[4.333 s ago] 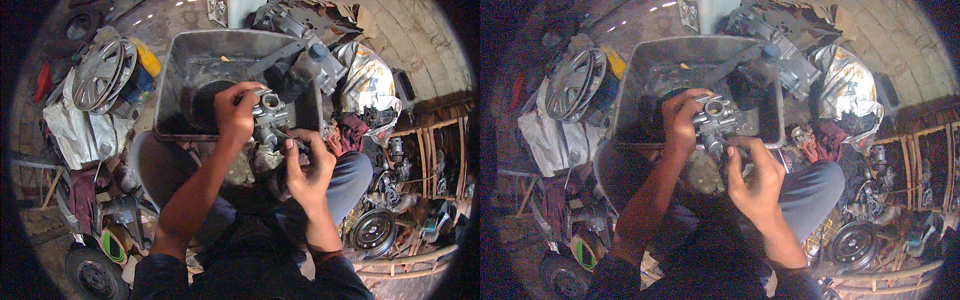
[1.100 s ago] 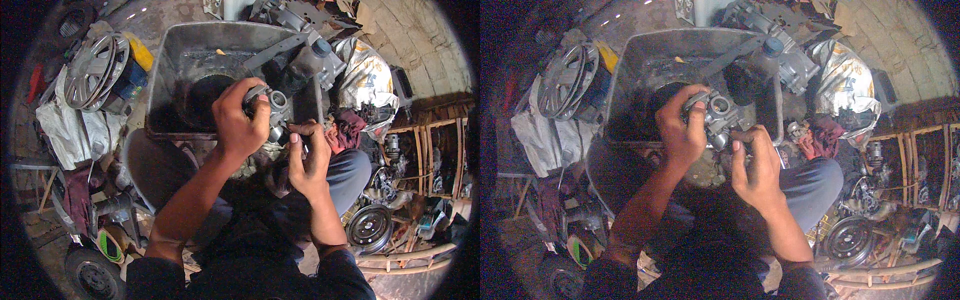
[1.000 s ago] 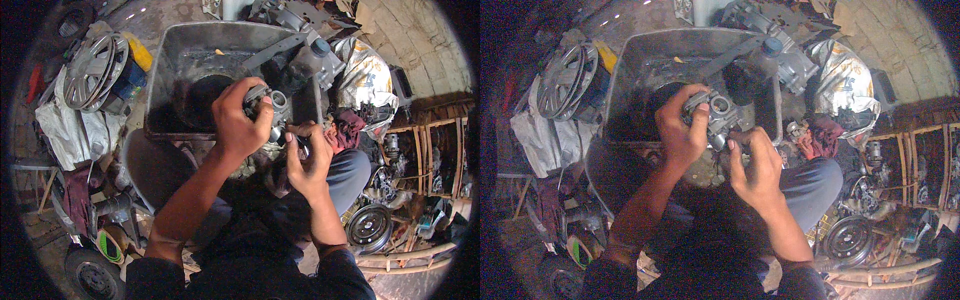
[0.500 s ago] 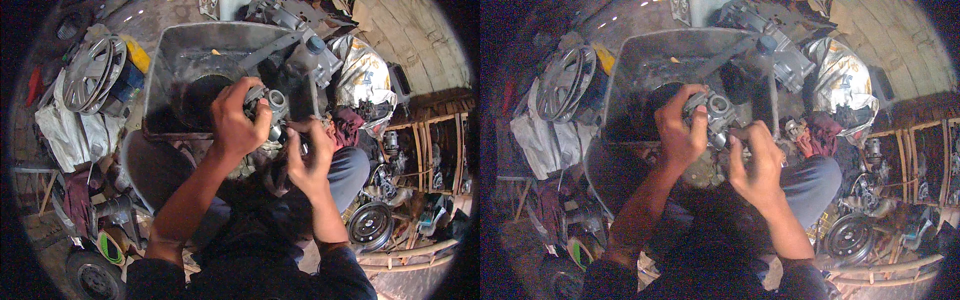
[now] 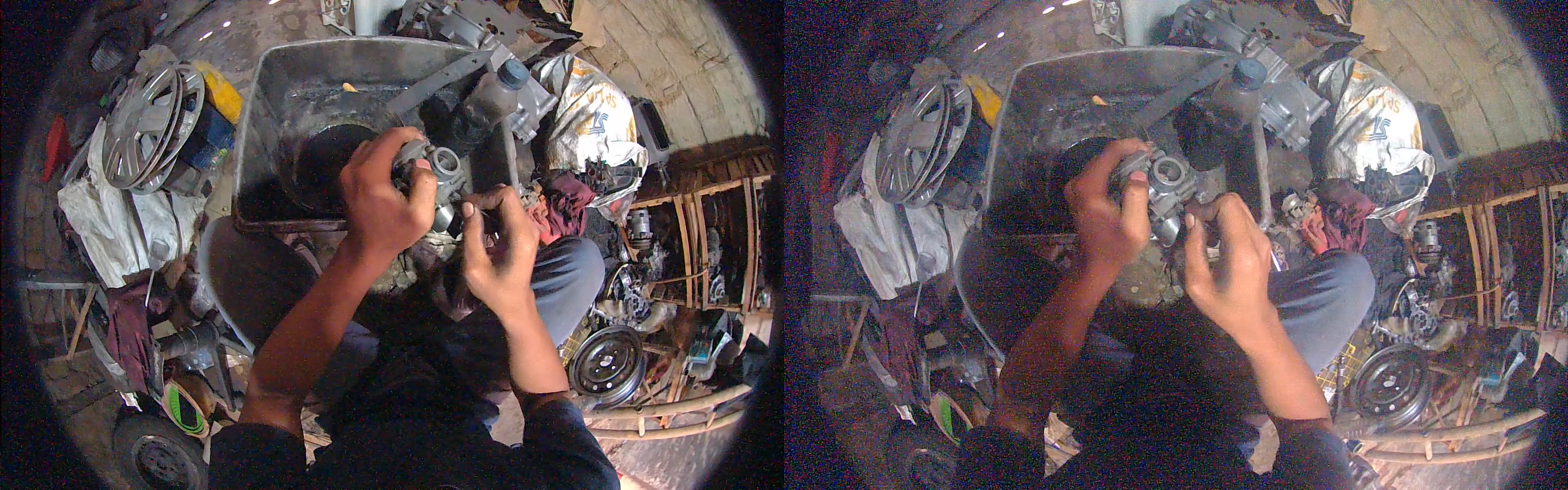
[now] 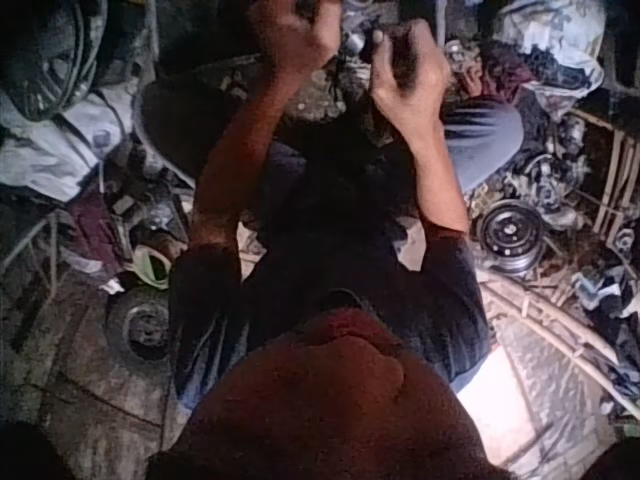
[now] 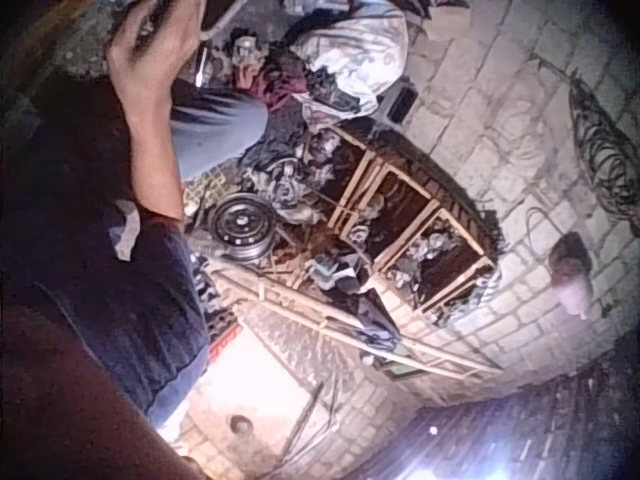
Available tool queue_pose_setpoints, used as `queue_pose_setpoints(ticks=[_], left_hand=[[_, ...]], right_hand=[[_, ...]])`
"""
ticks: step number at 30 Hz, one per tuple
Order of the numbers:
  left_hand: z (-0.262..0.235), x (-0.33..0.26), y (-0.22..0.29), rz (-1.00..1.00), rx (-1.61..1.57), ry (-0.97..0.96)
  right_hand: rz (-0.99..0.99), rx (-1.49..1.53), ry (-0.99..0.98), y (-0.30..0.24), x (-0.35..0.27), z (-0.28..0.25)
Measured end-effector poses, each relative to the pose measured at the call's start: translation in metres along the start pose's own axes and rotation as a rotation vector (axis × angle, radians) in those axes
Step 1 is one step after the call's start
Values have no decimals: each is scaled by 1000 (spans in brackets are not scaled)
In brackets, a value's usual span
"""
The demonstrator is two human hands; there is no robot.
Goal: The person sits on the floor and uses a small tool to clean and adjust a carburetor held over a metal tray. They repeatedly scrape and probe internal passages while rotating the carburetor to access different areas.
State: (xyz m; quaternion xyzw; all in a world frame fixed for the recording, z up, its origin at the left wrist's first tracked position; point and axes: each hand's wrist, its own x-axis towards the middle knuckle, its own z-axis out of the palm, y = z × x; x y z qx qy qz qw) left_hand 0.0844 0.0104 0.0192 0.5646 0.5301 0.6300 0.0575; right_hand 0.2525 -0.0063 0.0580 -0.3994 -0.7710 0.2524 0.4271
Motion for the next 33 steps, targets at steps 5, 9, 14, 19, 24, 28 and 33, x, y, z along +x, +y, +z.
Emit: queue_pose_setpoints(ticks=[5, 9, 14, 19, 24, 28, 33], left_hand=[[1, -1, -2, 21, -3, 14], [3, -2, -3, 7, 22, 16], [2, 0, 1, 41, 49, -4], [-1, 0, 2, -14, 57, -1], [-1, -1, -1, 28, 87, 12], [1, -3, -4, 17, 77, 15], [1, -3, -2, 25, 121, 18]], right_hand=[[39, 16, -18, -3, -3, -2], [-16, -17, 1, -1, -6, 5], [10, -36, 41, -1, -2, 2], [72, 51, 37, -3, -1, -4], [100, -94, 172, -9, 3, -12], [53, -49, 199, -8, -1, -6], [-7, -115, 173, -7, -3, 3]])
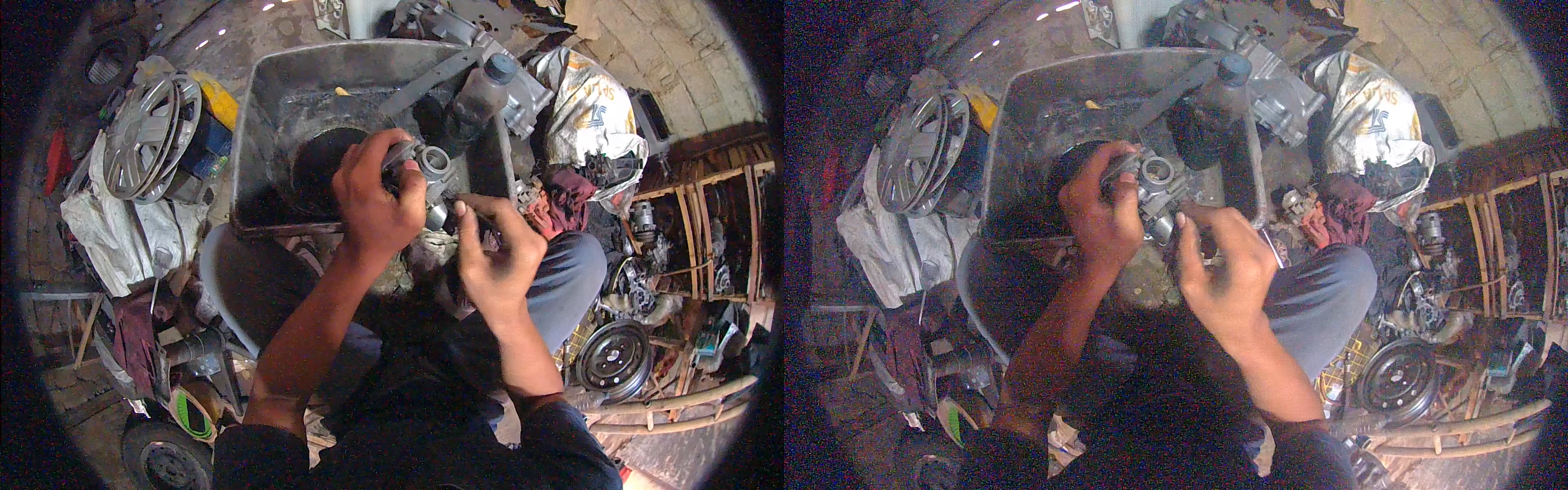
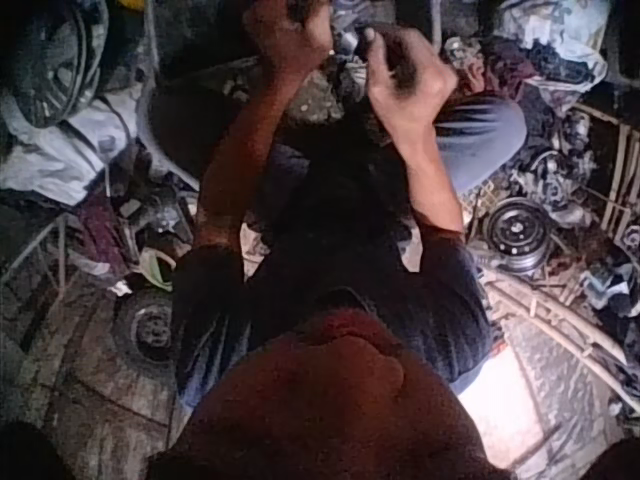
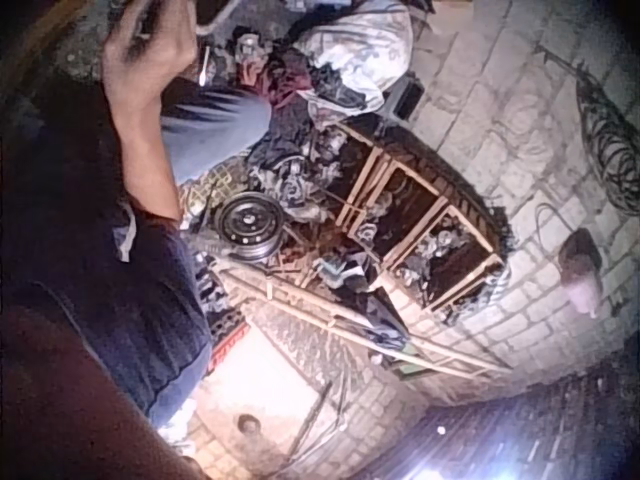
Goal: The person sits on the floor and uses a small tool to clean and adjust a carburetor held over a metal tray. They repeatedly scrape and probe internal passages while rotating the carburetor to access different areas.
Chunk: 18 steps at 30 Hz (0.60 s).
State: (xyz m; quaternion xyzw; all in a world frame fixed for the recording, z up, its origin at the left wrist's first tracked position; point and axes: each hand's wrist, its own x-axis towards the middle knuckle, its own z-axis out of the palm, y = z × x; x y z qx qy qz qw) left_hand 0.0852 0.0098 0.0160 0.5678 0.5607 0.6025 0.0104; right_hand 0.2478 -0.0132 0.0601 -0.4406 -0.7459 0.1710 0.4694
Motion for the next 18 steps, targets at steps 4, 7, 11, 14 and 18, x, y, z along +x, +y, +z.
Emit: queue_pose_setpoints(ticks=[4, 7, 11, 14, 18], left_hand=[[0, 0, -2, 22, 11, 2], [1, 1, -2, 50, -8, 18], [-1, 0, -1, 23, 1, 1], [0, 1, -1, 32, 0, 21], [1, 1, -2, 36, 17, 34]], right_hand=[[44, 43, -110, -5, -4, -3], [45, -7, -61, -5, 2, -6], [27, -3, -81, -4, -1, -3], [44, 53, -39, -6, 4, -5], [-74, 6, -104, -6, -6, 2]])
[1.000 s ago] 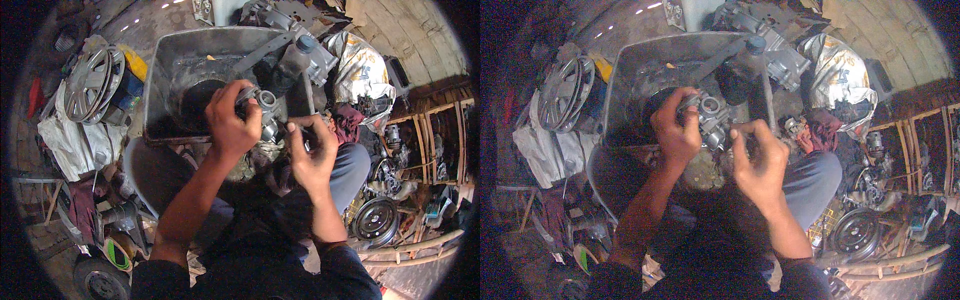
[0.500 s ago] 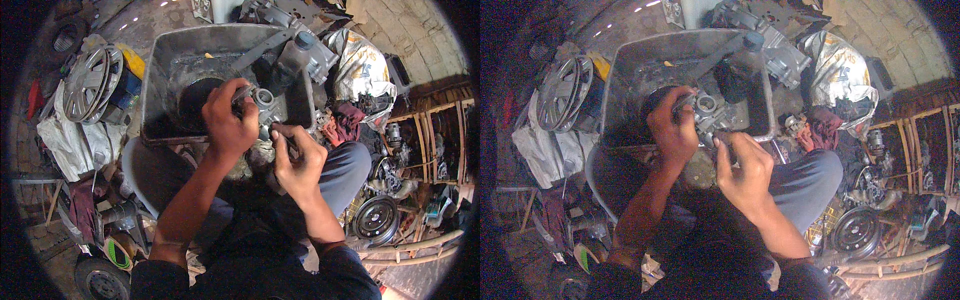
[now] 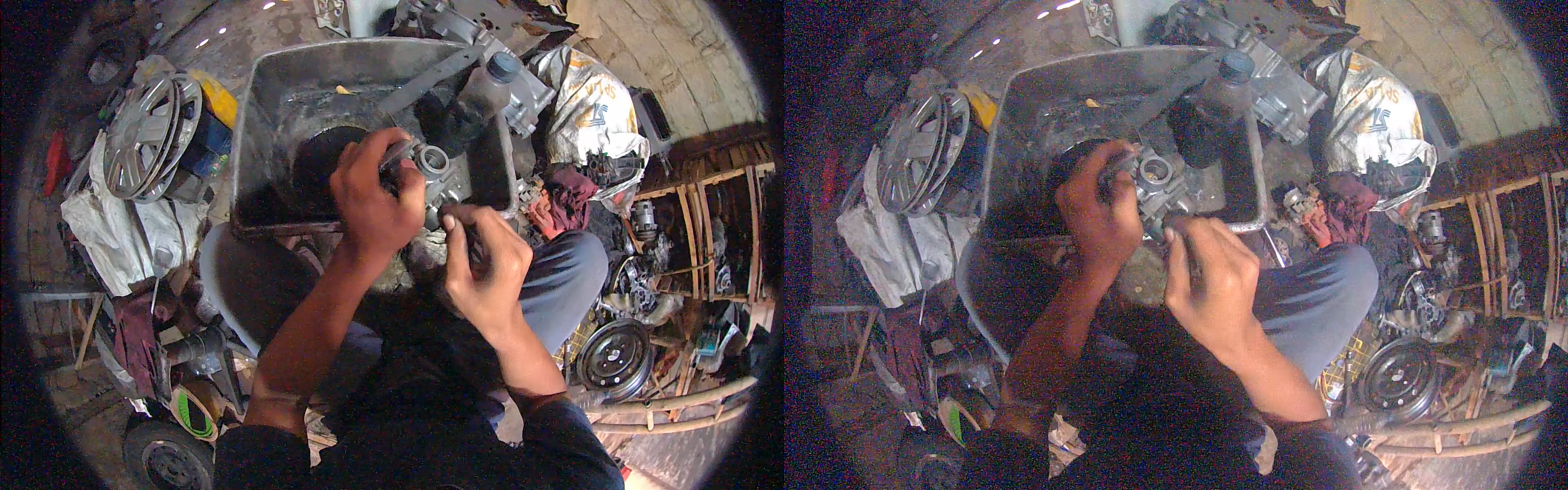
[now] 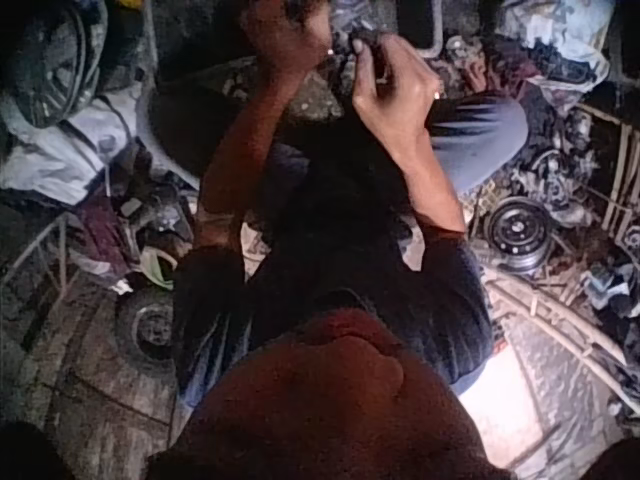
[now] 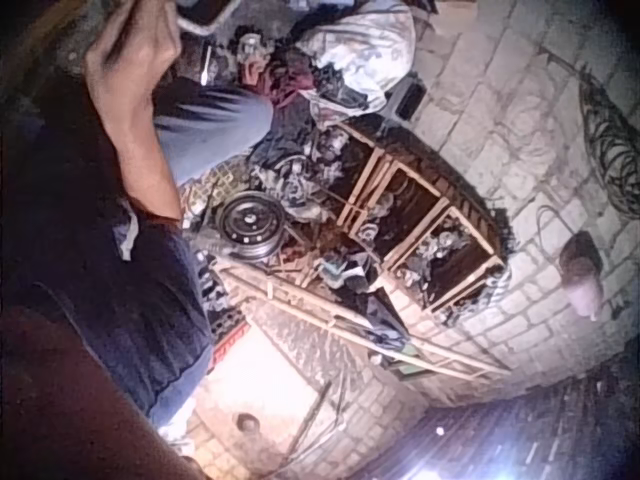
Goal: The person sits on the floor and uses a small tool to clean and adjust a carburetor held over a metal tray. They repeatedly scrape and probe internal passages while rotating the carburetor to access different areas.
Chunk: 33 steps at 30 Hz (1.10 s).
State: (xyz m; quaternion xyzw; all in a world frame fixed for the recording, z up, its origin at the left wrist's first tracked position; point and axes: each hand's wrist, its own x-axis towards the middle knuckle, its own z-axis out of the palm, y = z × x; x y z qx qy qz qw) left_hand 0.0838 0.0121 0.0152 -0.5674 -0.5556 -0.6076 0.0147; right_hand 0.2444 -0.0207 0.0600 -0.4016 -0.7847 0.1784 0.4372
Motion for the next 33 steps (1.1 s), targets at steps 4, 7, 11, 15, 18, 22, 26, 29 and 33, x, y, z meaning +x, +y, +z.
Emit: queue_pose_setpoints(ticks=[4, 7, 11, 15, 18, 22, 26, 29, 33], left_hand=[[0, 2, 1, 23, -15, -3], [-1, 3, 3, 6, -10, -18], [-2, 2, 5, -6, -3, -23], [0, 2, 4, -2, 28, -9], [-4, 2, 5, -17, 1, -22], [-1, 1, 6, -31, 1, -9], [-1, 2, 4, -30, -8, -6], [-1, 0, 4, -44, -8, -16], [-1, 1, 3, -38, -7, -12]], right_hand=[[88, 18, 90, 4, 8, -1], [108, 16, 6, 4, 0, 0], [98, 48, 38, -3, 7, -7], [55, 36, 17, -2, -2, 4], [154, 73, 18, -6, 6, -4], [106, 46, 51, 0, -3, 5], [180, 108, 32, -2, 0, -4], [247, 125, 154, 1, 6, -8], [89, 49, 82, 9, 8, -10]])
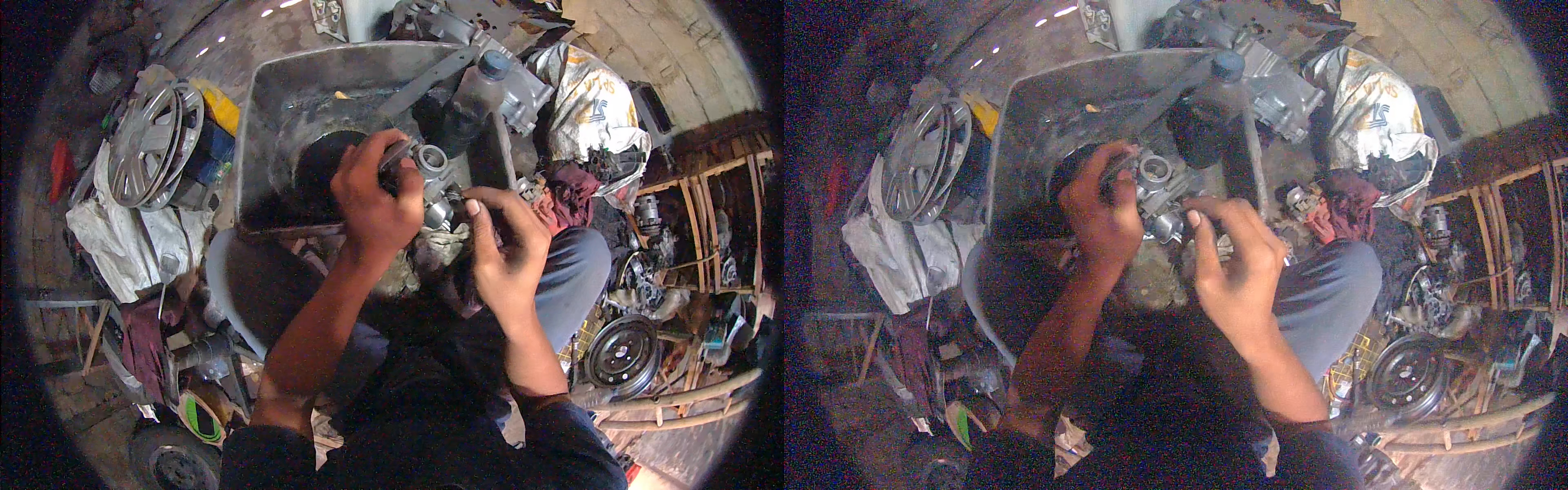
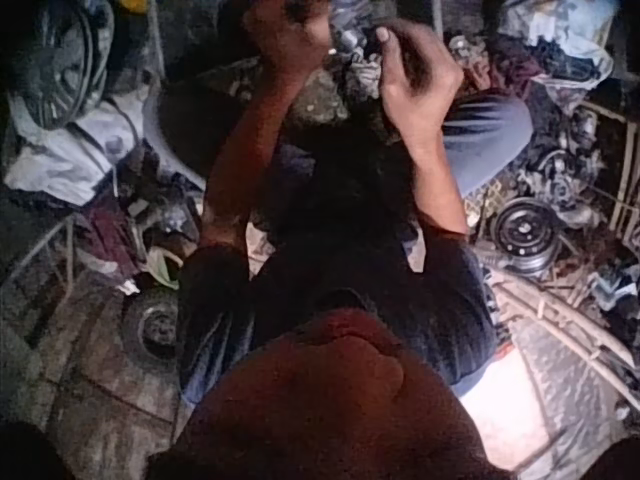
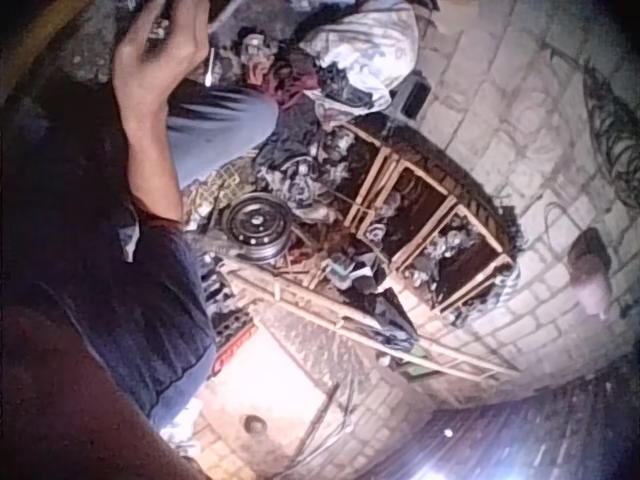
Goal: The person sits on the floor and uses a small tool to clean and adjust a carburetor held over a metal tray. They repeatedly scrape and probe internal passages while rotating the carburetor to access different areas.
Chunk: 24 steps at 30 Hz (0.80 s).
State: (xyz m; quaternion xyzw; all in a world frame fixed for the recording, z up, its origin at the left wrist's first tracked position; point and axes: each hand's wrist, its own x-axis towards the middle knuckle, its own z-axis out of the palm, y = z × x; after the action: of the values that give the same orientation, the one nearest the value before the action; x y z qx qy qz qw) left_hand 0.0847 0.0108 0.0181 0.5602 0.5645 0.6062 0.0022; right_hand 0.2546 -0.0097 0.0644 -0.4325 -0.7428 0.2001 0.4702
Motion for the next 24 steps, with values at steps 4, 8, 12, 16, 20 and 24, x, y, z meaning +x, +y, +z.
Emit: queue_pose_setpoints(ticks=[4, 8, 12, 16, 20, 24], left_hand=[[1, 0, -1, 14, -20, 12], [1, 0, -3, 23, -5, 21], [2, 0, 0, -21, -44, -3], [1, 0, 0, -17, -34, -2], [0, 2, 3, -20, -18, -7], [3, 1, 0, -30, -55, 17]], right_hand=[[166, 114, 55, -4, -4, 7], [143, 66, 39, -1, -7, 6], [47, -8, 21, -2, -6, 6], [-7, 19, -68, -7, -8, 6], [-40, -13, -40, -2, 1, 4], [-47, 22, -81, -6, -2, 2]])
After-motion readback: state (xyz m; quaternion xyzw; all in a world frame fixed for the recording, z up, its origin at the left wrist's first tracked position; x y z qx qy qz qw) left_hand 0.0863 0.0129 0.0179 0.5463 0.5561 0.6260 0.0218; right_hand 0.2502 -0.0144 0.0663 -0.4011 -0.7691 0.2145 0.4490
